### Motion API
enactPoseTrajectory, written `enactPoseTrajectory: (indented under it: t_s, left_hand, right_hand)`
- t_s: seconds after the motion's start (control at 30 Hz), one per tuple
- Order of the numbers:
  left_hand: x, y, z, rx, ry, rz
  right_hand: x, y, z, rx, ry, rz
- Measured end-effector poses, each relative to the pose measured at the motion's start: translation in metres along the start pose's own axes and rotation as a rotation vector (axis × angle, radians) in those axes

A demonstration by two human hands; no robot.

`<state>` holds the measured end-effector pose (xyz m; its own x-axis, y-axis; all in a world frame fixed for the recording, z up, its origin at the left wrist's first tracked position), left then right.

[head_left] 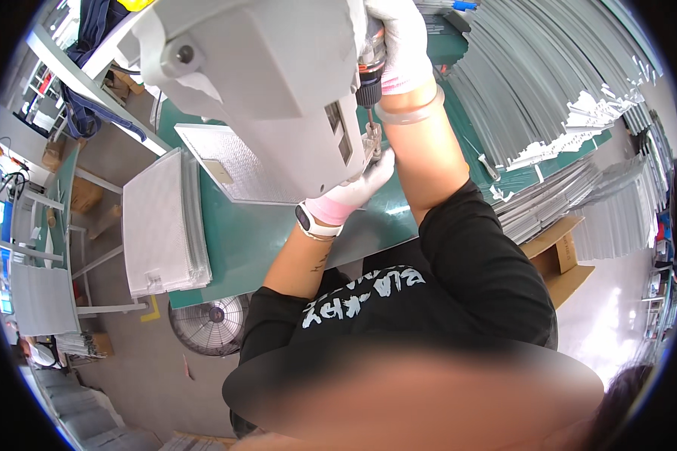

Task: Assembling metal mesh filters by placing them in frames and securing with an electric screwdriver.

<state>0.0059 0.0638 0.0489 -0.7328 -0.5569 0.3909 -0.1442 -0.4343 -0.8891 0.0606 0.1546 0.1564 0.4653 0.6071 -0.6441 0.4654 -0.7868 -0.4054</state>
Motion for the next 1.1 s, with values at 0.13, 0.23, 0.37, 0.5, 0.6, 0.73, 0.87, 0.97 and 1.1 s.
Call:
enactPoseTrajectory:
  t_s: [0.13,0.23,0.37,0.5,0.6,0.73,0.87,0.97,1.1]
  left_hand:
    - [-0.002,-0.008,0.007,0.053,-0.051,-0.077]
    - [0.001,0.003,-0.003,0.098,0.068,0.033]
    - [0.006,0.009,0.007,0.054,-0.25,0.007]
    - [0.033,0.006,0.038,-0.03,-0.204,0.019]
    - [0.059,0.039,0.058,-0.062,-0.196,-0.235]
    - [0.104,0.144,0.072,-0.106,-0.078,-0.687]
    - [0.101,0.299,0.055,0.086,0.076,-0.888]
    - [0.093,0.323,0.046,-0.016,-0.201,-1.075]
    - [0.107,0.166,0.031,0.258,-0.557,-0.535]
  right_hand:
    - [0.049,-0.013,-0.005,0.354,0.113,-0.154]
    - [0.039,-0.005,-0.006,0.331,0.14,-0.167]
    - [0.043,-0.009,-0.016,0.197,-0.071,0.103]
    - [-0.002,-0.005,-0.087,0.366,-0.029,0.011]
    - [-0.015,0.01,-0.112,0.479,0.163,0.065]
    - [-0.028,0.029,-0.107,0.397,0.201,0.16]
    - [-0.028,0.017,-0.084,0.236,0.003,-0.13]
    - [-0.023,0.024,-0.074,0.208,0.004,-0.081]
    - [-0.024,0.027,-0.058,0.196,0.015,-0.019]
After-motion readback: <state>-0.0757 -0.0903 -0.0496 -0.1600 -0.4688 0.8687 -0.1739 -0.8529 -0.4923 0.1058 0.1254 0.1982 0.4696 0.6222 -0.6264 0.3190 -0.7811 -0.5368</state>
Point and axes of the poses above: each hand's wrist, its own y-axis away from the middle knuckle, its own x-axis out of the back of the hand, z = x × y, the point moved 7 cm from there along -y, towards the middle knuckle
